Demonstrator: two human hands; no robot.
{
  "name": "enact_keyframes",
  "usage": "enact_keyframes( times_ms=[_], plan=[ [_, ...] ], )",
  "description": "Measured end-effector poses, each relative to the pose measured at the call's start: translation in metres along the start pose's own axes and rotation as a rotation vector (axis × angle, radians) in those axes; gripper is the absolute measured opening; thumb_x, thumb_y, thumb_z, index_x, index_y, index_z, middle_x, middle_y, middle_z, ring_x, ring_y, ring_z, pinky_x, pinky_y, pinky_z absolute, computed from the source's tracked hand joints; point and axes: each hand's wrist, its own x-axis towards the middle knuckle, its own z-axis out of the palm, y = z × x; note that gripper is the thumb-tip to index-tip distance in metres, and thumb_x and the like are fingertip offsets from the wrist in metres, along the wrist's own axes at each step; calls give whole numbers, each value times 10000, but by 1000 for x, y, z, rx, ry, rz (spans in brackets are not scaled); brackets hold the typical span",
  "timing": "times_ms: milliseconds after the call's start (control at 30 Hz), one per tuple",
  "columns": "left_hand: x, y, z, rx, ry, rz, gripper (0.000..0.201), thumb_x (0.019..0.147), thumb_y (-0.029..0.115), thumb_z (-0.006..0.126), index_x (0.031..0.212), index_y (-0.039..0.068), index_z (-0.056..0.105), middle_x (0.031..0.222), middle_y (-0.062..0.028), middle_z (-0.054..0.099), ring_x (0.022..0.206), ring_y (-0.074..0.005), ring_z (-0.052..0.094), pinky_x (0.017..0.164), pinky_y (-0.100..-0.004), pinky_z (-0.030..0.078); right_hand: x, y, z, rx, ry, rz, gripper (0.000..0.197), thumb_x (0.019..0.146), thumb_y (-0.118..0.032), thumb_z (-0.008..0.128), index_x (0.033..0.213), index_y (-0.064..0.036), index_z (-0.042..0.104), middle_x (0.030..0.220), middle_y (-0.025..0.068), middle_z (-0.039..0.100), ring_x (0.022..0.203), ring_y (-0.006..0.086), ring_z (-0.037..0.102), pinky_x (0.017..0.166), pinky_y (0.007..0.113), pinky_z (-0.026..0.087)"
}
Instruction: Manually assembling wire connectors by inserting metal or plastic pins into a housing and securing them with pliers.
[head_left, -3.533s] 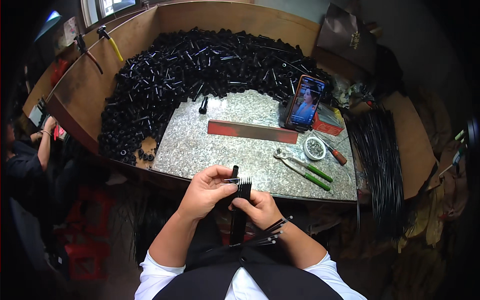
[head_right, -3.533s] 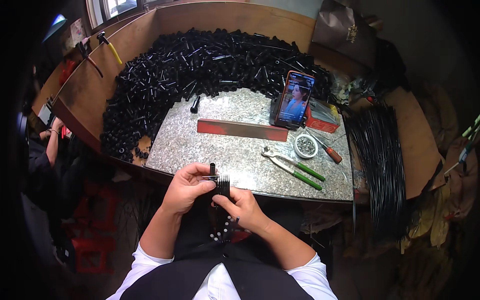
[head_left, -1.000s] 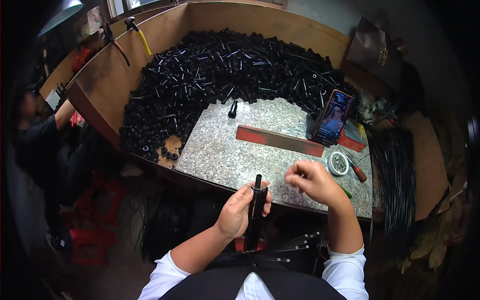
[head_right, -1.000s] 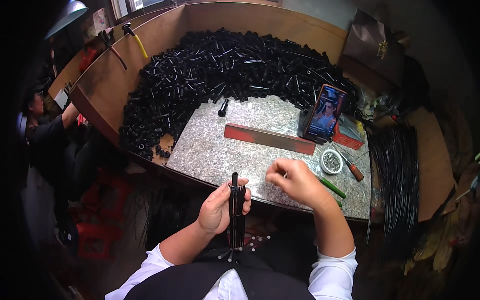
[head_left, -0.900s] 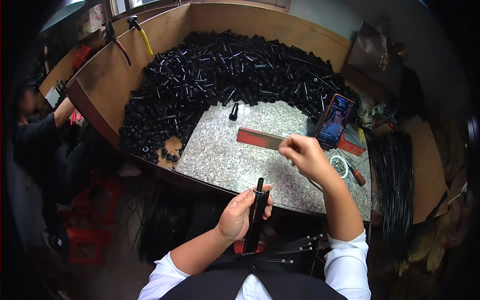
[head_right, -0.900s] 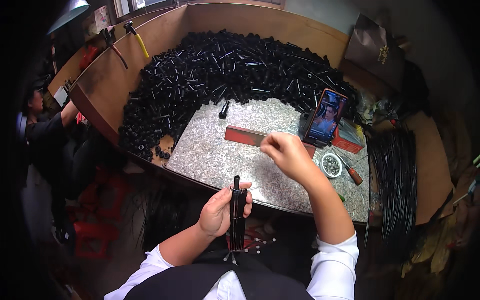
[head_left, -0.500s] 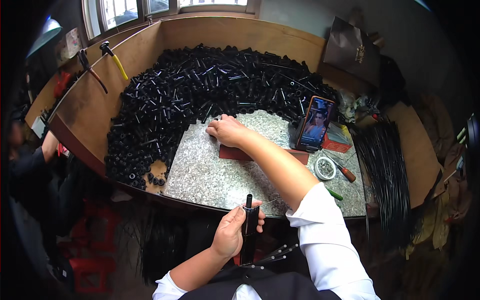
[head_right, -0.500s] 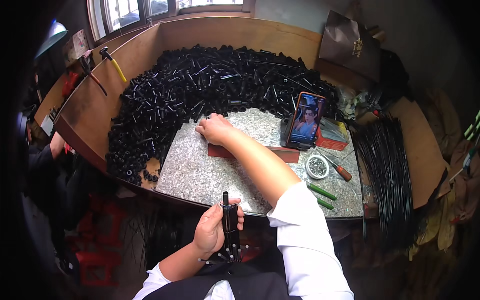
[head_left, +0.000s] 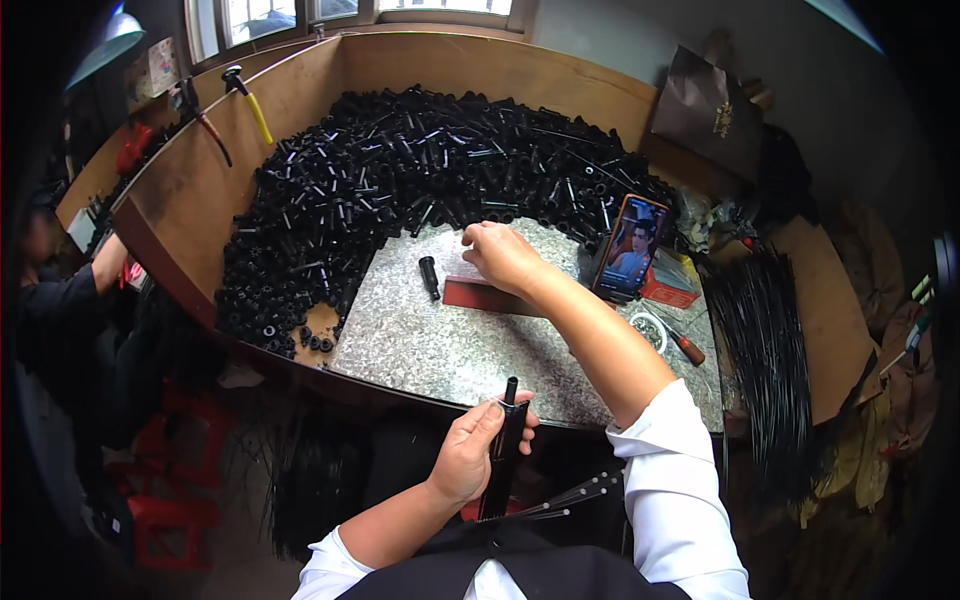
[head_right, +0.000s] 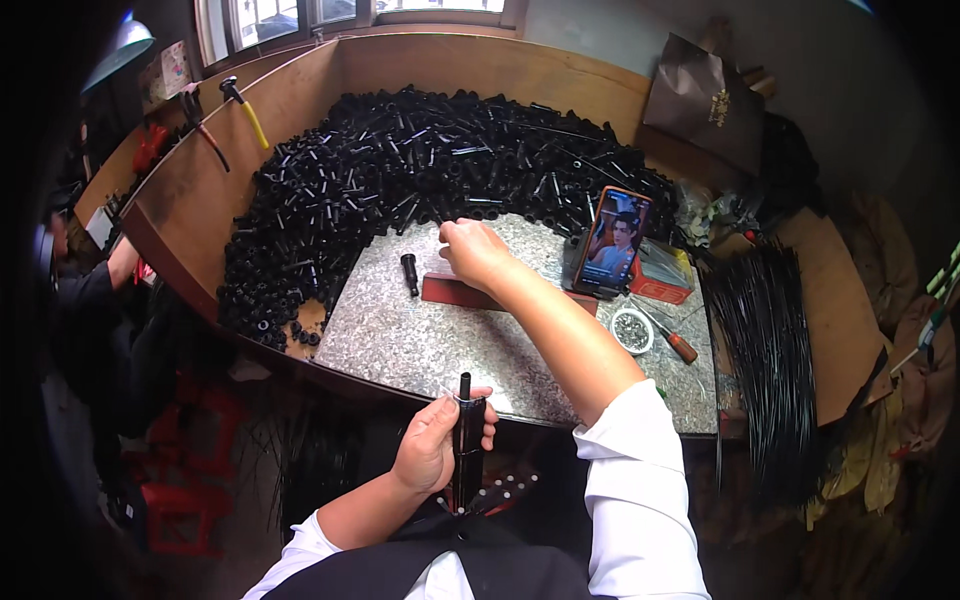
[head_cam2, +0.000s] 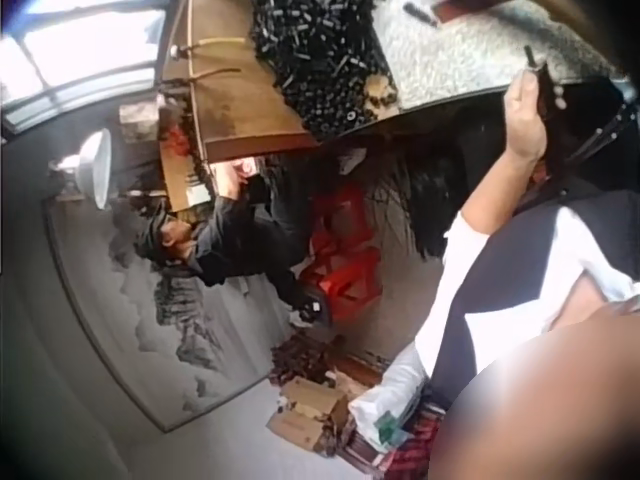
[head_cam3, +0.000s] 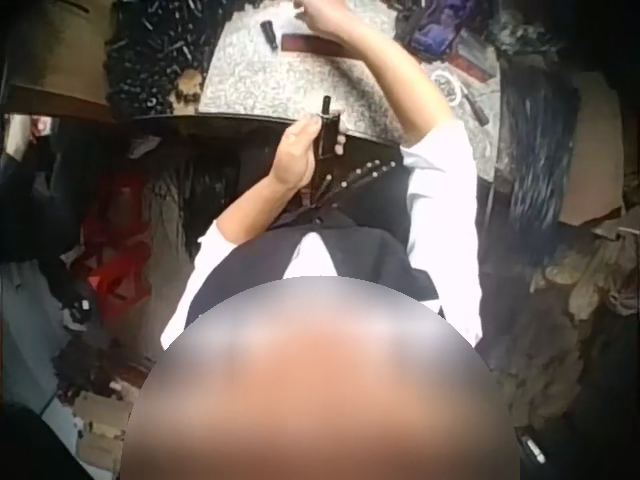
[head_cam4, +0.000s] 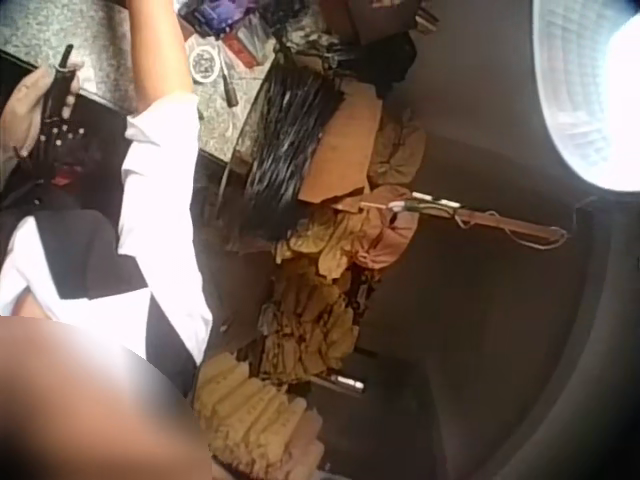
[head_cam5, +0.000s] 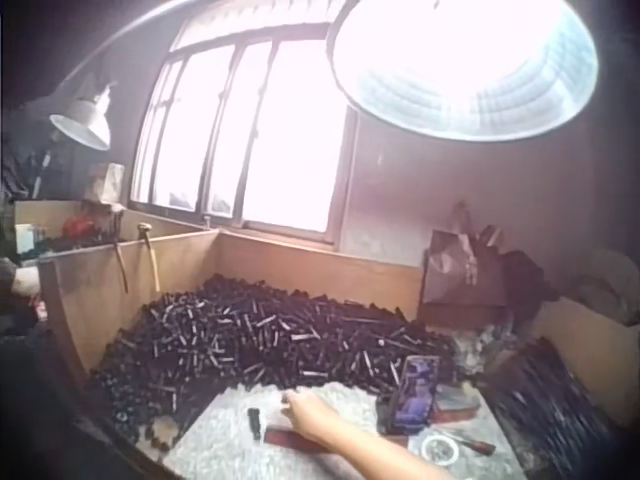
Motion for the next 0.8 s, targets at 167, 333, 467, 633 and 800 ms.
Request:
enact_keyframes(
  times_ms=[167,333,467,633,800],
  plan=[
    [-1,2,0,6,7,-10,453,1000,301,411,1259,-66,468,993,-131,589,874,-178,573,782,-313,489,5,-14,7,24,16,-270,213,846,-119,610,1055,-98,644,1091,122,590,1080,317,531,916,399,455],
    [-3,4,-4,-16,3,-4,444,1006,285,401,1272,-64,469,1000,-119,594,883,-162,568,788,-297,486,20,-35,25,-36,-202,-264,395,758,65,496,1059,-120,671,1111,111,588,1120,307,526,948,390,447],
    [-1,5,-6,-34,-17,-7,445,1008,277,406,1290,-62,463,1016,-109,598,895,-143,562,796,-272,481,31,-27,34,-66,-271,-230,363,766,49,515,1043,-121,676,1086,109,588,1082,306,544,927,380,459],
    [-1,5,-6,-35,-21,-2,442,1008,272,408,1289,-65,461,1025,-111,595,900,-142,559,802,-274,479,31,-16,33,-148,63,-237,205,726,-27,661,931,-34,652,1012,132,568,1014,326,522,885,391,458],
    [-1,2,-4,-13,-55,-13,433,1011,265,399,1294,-57,460,1031,-99,593,895,-136,550,803,-271,475,-20,-37,-30,853,-39,24,426,832,-29,628,1226,-22,466,992,106,584,896,205,600,808,312,481]
  ],
)
